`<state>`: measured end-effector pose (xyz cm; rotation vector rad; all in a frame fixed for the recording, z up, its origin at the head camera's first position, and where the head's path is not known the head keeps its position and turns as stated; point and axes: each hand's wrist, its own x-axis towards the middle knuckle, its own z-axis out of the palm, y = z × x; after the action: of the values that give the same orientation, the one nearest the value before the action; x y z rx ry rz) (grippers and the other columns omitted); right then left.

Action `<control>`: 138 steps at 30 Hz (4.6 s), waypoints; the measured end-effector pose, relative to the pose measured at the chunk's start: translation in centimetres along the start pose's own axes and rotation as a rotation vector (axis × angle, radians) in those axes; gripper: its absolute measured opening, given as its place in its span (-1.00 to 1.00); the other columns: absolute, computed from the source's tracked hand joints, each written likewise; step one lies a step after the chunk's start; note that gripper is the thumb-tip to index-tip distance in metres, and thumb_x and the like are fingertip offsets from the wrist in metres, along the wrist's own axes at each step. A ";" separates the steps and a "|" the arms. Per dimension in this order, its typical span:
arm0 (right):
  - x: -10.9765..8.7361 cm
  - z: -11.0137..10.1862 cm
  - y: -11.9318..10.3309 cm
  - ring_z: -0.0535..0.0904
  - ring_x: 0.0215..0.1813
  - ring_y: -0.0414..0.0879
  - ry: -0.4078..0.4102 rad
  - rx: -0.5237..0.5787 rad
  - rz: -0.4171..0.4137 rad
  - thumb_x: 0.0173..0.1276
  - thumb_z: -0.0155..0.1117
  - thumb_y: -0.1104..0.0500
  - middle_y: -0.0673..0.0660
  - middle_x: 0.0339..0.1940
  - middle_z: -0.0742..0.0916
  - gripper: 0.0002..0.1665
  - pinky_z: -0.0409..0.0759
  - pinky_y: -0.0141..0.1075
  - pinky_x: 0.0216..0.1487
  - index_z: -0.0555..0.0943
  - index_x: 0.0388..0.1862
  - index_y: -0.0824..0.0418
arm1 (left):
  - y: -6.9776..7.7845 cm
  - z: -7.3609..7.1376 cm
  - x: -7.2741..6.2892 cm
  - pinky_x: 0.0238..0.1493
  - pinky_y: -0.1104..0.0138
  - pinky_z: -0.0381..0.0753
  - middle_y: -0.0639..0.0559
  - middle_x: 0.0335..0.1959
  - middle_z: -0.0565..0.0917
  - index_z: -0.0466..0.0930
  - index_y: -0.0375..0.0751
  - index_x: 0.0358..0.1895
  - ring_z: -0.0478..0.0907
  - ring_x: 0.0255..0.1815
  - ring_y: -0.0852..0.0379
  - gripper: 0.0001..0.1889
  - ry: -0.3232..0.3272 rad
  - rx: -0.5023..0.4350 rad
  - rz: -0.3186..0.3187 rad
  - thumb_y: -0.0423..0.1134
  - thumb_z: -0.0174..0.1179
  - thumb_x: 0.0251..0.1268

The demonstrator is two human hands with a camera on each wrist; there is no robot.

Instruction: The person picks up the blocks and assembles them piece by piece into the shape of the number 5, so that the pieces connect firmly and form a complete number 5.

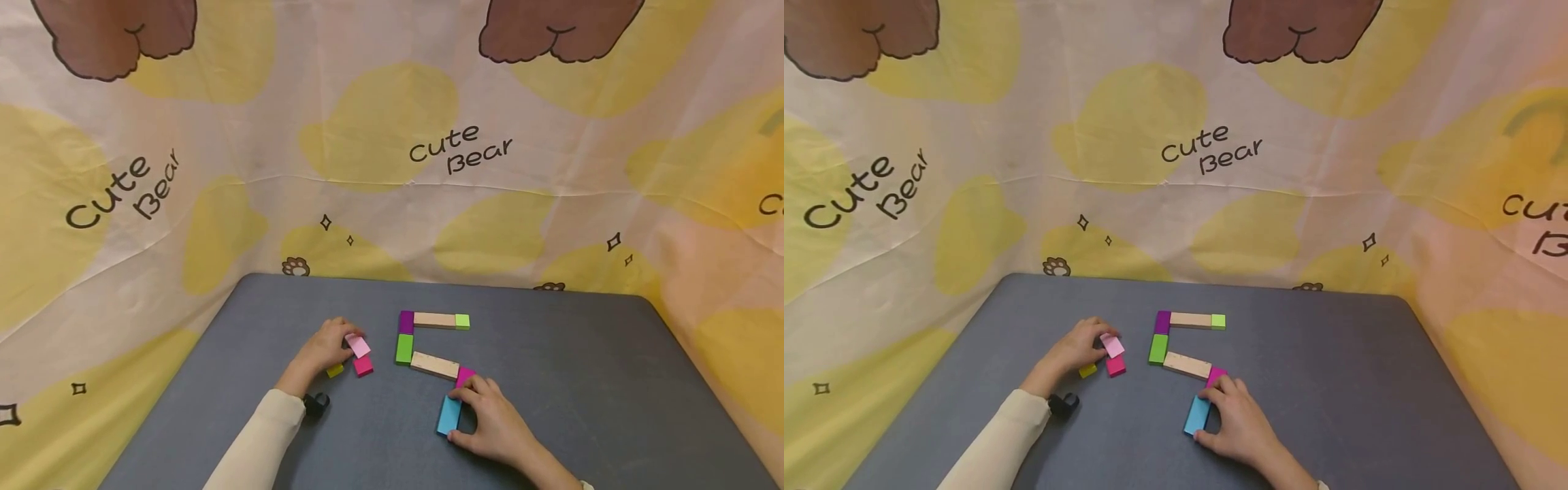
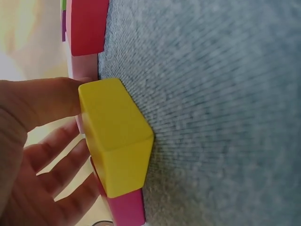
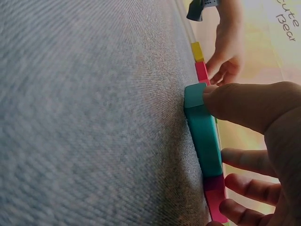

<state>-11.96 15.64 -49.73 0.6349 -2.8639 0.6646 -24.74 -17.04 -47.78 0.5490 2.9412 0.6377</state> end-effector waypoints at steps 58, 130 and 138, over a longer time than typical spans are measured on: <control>0.5 -0.3 0.1 0.27 -0.23 -0.22 -0.089 -0.021 0.014 -0.17 0.57 -0.20 -0.11 -0.25 0.53 -0.35 0.37 -0.39 -0.30 0.67 -0.07 0.04 | 5.7 2.4 -4.7 -0.41 0.50 0.42 0.27 -0.41 0.57 0.62 0.08 -0.33 0.39 -0.44 0.36 -0.76 0.027 0.041 0.303 -0.06 0.45 -0.10; 0.7 -0.6 -0.2 0.39 -0.21 -0.26 -0.129 0.032 0.032 -0.11 0.56 -0.15 -0.13 -0.30 0.55 -0.38 0.51 -0.32 -0.24 0.66 -0.06 0.09 | 7.6 1.9 -6.1 -0.36 0.33 0.56 0.06 -0.26 0.65 0.69 -0.06 -0.12 0.53 -0.29 0.17 -0.60 0.193 0.079 0.087 0.02 0.41 -0.05; 0.7 -0.6 -0.3 0.39 -0.22 -0.26 -0.136 0.027 0.033 -0.10 0.56 -0.14 -0.12 -0.30 0.55 -0.38 0.50 -0.33 -0.25 0.66 -0.05 0.09 | 6.3 1.9 -5.2 -0.11 0.14 0.60 -0.01 -0.20 0.63 0.66 -0.16 -0.11 0.57 -0.15 0.02 -0.58 0.259 0.042 0.052 -0.09 0.46 -0.10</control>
<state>-12.46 15.45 -48.92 0.6634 -3.0014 0.6909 -17.52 -12.84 -46.91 0.5903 3.1973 0.7035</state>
